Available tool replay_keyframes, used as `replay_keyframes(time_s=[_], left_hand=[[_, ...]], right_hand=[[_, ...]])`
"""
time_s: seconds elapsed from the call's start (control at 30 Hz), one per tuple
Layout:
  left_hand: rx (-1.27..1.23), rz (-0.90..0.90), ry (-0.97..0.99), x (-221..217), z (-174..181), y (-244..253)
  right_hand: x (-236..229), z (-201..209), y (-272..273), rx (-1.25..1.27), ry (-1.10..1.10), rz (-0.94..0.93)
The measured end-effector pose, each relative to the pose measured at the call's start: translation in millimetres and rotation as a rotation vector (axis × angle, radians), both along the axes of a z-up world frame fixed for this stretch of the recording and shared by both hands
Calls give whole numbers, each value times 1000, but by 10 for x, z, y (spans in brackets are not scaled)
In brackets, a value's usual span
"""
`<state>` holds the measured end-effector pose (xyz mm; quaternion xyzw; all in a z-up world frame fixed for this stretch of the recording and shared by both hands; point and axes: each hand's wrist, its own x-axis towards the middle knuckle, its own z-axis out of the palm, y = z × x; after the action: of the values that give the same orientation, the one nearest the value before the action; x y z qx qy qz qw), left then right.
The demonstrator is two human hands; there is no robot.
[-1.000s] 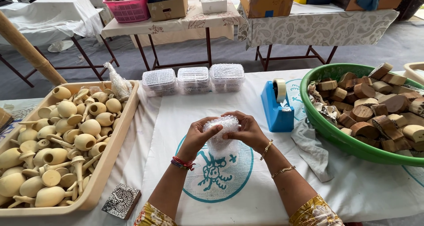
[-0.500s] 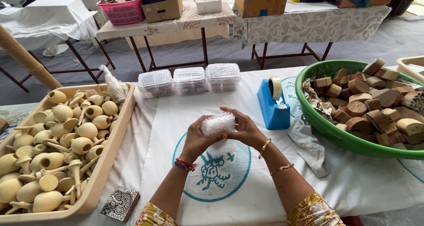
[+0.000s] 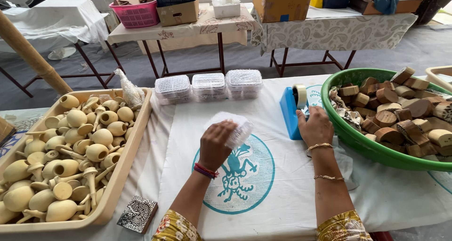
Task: The person handles bubble-wrapped items and plastic containers on a table before cleaning a wooden block stamp with a white cloth.
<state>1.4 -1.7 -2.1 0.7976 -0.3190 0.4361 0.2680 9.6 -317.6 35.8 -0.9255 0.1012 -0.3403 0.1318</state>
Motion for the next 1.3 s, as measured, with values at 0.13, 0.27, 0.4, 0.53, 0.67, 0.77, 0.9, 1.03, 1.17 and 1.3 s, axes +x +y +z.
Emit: replay_keyframes(time_s=[0.13,0.27,0.4,0.53,0.67,0.77,0.9,1.03,1.17,1.3], left_hand=[[159,29,-178,-161,41,-104],[298,-8,-387,-388,155,-219],[396,-51,-471,-542,182,-358],[391,-51,-470,-510,98,-400],[404,-34,-429,-492,99,-388],[392,-41,-393,-468,77,-381],[327,-38,-299,-443,68,-367],[26,-181,-73,-255,-31,-356],[-320,-143,135,-153,-52,-266],[-557,-152,323,-114,18,-151]], right_hand=[[44,-10,-12,144,163,-10],[228,-217,-118,210,84,-28],[335,-314,-196,184,32,-37],[360,-287,-243,292,-9,8],[378,-306,-269,421,64,-34],[419,-387,-293,432,44,-34],[416,-437,-270,445,-118,0],[421,-411,-211,702,-86,-59],[462,-542,-216,776,-314,-2],[325,-338,-80,769,-368,38]])
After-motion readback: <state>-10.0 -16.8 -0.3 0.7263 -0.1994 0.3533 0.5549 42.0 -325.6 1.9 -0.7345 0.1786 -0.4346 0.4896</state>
